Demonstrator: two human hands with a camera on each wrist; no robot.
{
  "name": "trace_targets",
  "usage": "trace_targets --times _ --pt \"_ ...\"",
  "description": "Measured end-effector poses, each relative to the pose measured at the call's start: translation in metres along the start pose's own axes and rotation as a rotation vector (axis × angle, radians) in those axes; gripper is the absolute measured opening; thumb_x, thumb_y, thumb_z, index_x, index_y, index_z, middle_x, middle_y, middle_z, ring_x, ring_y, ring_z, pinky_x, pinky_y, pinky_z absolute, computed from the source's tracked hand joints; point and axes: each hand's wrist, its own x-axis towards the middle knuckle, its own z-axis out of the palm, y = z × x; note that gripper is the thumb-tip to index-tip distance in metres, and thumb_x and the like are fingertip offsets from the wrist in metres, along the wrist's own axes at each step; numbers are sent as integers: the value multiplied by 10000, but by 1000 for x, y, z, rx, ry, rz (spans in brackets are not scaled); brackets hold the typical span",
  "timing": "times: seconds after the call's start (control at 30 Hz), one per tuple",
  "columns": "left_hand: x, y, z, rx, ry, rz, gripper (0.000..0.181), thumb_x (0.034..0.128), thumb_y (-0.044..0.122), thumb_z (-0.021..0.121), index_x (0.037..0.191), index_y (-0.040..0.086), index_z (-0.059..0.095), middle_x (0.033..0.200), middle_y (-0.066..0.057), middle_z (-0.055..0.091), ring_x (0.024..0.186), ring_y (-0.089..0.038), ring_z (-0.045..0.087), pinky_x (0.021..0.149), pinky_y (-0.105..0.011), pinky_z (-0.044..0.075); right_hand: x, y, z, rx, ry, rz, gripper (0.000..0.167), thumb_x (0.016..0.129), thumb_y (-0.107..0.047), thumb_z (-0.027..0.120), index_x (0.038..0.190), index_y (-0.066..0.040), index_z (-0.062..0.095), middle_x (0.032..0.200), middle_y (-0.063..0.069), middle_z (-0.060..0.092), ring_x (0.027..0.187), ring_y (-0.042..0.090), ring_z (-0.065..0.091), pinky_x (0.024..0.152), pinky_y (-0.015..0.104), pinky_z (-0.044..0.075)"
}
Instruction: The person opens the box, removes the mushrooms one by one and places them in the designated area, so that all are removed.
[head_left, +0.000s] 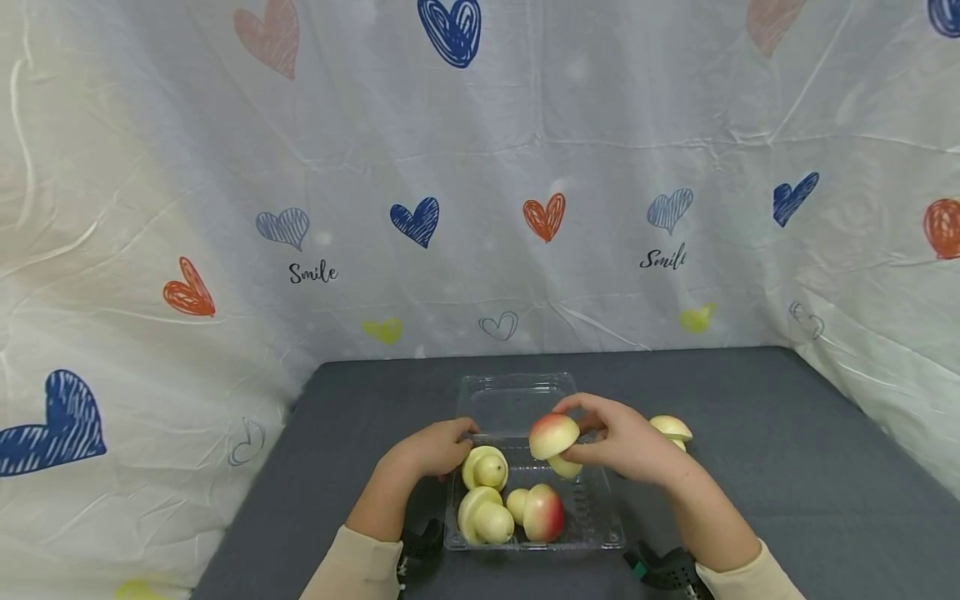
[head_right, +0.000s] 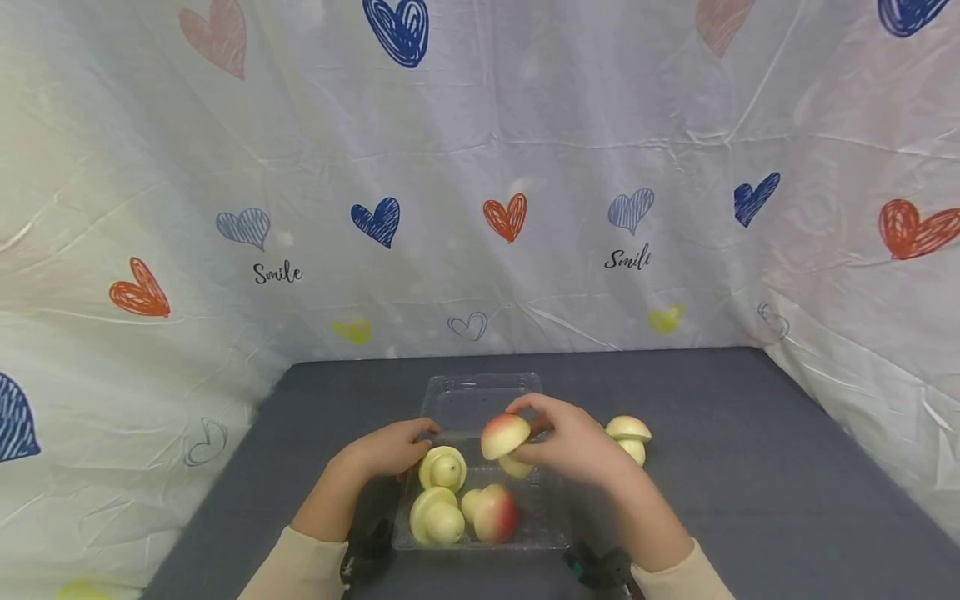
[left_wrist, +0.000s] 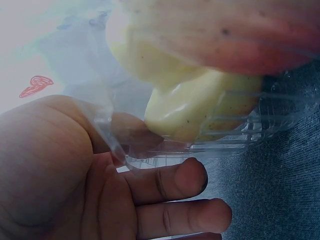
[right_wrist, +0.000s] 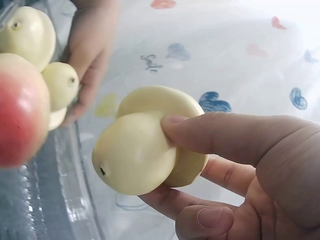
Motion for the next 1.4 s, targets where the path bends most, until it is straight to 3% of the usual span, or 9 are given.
trace_targets --times 0.17,0.33,0.53,0.9,1.23,1.4 --pt "0 0 0 3 -3 3 396 1100 144 416 1470 37 510 574 -29 470 451 -160 400 502 -330 387 -5 -2 -10 2 12 -8 479 907 -184 803 1330 -110 591 990 68 713 503 143 452 483 290 402" --pt "0 1 0 0 -4 1 395 1100 144 417 1469 37 510 573 -30 470 453 -159 395 502 -329 384 -9 -3 -21 21 18 -10 501 913 -175 801 1349 -79 573 1017 83 726 750 253 651 645 353 505" --pt "1 -1 1 9 -1 1 390 1100 146 421 1464 39 515 582 -35 484 463 -169 417 511 -338 398 -14 -3 -32 70 36 -6 547 915 -169 804 1377 -41 540 1051 108 731 916 293 697 766 413 542" --pt "1 -1 0 7 -6 3 392 1101 151 436 1470 36 506 628 -61 534 504 -206 467 547 -376 438 -23 0 -46 73 56 -10 521 928 -190 794 1361 -50 539 1080 130 721 877 308 694 728 356 529" --pt "1 -3 2 -10 -9 -5 388 1102 156 446 1468 43 507 663 -74 559 519 -213 480 567 -413 459 -32 10 -62 31 7 13 503 939 -206 780 1353 -55 538 1091 142 708 897 311 667 728 367 521" --pt "2 -2 0 -3 -6 -3 384 1100 156 449 1461 45 514 672 -81 566 527 -227 497 567 -414 461 -38 14 -72 78 -11 11 510 953 -163 760 1367 -25 496 1115 176 696 930 291 692 764 364 545"
